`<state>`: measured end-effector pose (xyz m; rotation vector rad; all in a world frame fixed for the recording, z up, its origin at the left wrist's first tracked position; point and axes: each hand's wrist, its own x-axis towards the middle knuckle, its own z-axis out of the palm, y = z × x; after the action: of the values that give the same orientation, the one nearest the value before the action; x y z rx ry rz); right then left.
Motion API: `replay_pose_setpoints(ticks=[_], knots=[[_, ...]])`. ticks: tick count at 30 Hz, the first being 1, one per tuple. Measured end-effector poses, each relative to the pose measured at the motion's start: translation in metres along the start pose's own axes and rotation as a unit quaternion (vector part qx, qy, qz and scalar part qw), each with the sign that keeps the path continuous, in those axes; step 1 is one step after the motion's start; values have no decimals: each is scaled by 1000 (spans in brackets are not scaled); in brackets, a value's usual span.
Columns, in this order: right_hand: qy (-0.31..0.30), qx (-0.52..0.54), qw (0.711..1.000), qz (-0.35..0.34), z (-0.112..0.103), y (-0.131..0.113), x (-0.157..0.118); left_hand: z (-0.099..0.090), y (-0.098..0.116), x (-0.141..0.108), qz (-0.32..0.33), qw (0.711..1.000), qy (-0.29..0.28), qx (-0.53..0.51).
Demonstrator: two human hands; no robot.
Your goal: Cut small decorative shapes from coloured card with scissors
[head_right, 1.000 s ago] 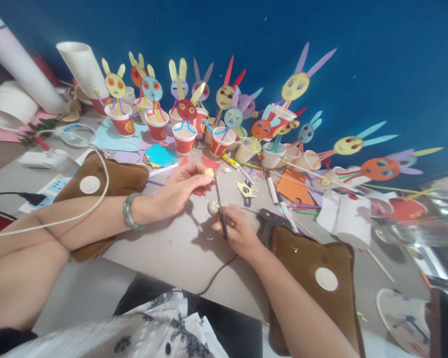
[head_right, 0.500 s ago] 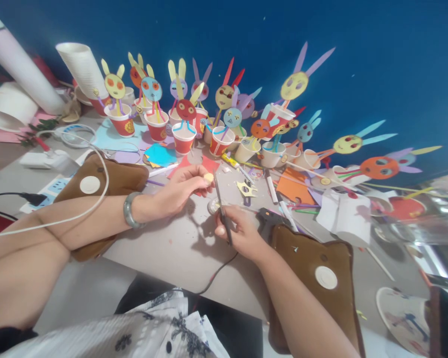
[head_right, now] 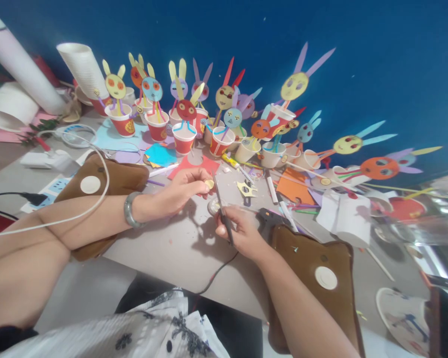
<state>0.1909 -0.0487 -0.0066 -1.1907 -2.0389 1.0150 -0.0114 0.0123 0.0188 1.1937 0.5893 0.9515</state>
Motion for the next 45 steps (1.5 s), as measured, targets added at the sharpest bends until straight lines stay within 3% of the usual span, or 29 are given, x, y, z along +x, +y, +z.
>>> replay_pose_setpoints(ticks=[19,45], knots=[[14,-20,1000,-4,2,3,1,-1,-3,0,1,1000,-15,-4],[30,-6,1000,0,1,4,1,0,-2,0,15,1000,8,-6]])
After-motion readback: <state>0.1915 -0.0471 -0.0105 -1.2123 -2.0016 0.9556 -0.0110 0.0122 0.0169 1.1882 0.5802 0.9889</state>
